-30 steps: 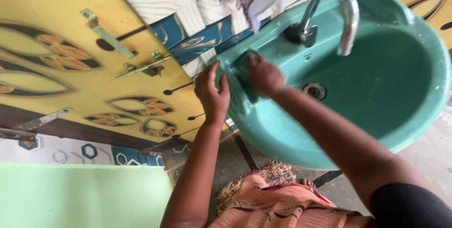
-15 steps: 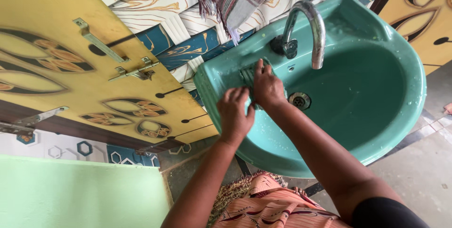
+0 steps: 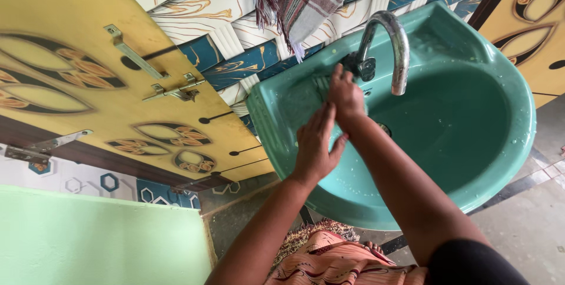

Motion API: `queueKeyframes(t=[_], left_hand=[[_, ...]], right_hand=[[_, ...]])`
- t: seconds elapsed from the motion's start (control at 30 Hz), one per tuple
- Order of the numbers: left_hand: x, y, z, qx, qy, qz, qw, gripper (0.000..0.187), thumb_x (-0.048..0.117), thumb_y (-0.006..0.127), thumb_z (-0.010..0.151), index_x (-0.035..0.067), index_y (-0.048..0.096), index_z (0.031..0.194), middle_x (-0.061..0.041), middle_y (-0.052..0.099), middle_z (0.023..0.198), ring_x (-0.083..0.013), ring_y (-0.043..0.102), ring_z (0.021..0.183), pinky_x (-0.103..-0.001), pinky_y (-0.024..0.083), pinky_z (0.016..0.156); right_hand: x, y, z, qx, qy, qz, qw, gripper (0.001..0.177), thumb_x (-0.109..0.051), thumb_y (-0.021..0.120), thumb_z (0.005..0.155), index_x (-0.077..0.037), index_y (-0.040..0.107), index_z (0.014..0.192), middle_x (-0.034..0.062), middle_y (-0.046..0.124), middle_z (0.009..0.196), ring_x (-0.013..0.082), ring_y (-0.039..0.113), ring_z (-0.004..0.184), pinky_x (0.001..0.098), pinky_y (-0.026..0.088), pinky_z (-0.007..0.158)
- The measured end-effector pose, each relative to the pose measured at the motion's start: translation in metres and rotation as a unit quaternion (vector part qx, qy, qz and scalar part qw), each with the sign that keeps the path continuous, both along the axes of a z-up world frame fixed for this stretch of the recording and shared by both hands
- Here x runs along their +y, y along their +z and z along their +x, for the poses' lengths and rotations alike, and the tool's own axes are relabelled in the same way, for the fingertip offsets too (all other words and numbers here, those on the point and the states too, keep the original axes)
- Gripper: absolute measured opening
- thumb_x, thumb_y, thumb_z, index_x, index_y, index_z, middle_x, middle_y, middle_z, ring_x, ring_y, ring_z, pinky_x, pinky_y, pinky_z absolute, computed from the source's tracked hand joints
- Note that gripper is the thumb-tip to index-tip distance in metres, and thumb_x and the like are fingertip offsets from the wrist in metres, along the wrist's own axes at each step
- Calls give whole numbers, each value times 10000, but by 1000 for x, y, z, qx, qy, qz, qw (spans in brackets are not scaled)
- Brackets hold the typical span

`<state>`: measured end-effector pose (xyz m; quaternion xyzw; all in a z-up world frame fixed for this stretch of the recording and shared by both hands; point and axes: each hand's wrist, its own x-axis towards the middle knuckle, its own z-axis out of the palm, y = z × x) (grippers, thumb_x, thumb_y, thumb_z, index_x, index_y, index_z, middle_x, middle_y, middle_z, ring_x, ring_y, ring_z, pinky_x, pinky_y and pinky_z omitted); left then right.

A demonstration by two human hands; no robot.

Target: The person scrubs the basin and pedestal of a teal sink using a sponge, moving a soap holder to clean different sections.

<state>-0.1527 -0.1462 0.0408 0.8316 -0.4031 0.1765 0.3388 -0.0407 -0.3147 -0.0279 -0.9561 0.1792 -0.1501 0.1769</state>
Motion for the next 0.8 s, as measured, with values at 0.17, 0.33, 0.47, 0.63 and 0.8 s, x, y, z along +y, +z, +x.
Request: queueKeyframes(t=[0.17, 0.33, 0.47, 0.63, 0.8], left_hand=[[5, 9, 19, 9, -32, -44, 998, 586, 259, 609, 1018, -26, 468, 1510, -255, 580, 1433, -426, 552, 1337, -508, 429, 1086], [10, 16, 36, -4, -41, -96, 995, 484, 243, 618, 1057, -11, 512, 1455, -251, 607, 1406, -413, 588, 1304, -488, 473, 1102], [14, 21, 35, -17, -8, -94, 995, 480, 223, 647, 1011, 5, 548, 1427, -240, 620, 1391, -405, 594, 1302, -485, 459, 1073], [30, 25, 34, -30, 8, -100, 994, 455, 209, 641, 1024, 22, 559, 1430, -221, 615, 1414, -392, 583, 1315, -483, 440, 1109], [41, 33, 32, -15, 23, -99, 995, 433, 205, 626, 1031, 30, 571, 1424, -203, 616, 1419, -385, 584, 1321, -484, 437, 1120]], right_hand=[[0, -6, 2, -81, 27, 36, 996, 622, -184, 619, 951, -53, 402, 1519, 267, 613, 1178, 447, 707, 893, 504, 594, 752], [0, 17, 8, -179, -25, 89, 979, 561, -207, 600, 992, -84, 438, 1515, 284, 619, 1165, 484, 681, 834, 557, 561, 695], [2, 5, 41, -257, -105, 138, 951, 580, -173, 617, 990, -101, 436, 1537, 294, 629, 1143, 505, 670, 866, 564, 557, 727], [0, -21, 52, -306, -80, 148, 937, 614, -165, 664, 949, -107, 461, 1526, 276, 647, 1167, 492, 671, 958, 541, 554, 803], [-15, -27, 58, -352, -80, 180, 915, 560, -179, 674, 990, -107, 500, 1518, 220, 692, 1098, 438, 688, 968, 510, 555, 834]])
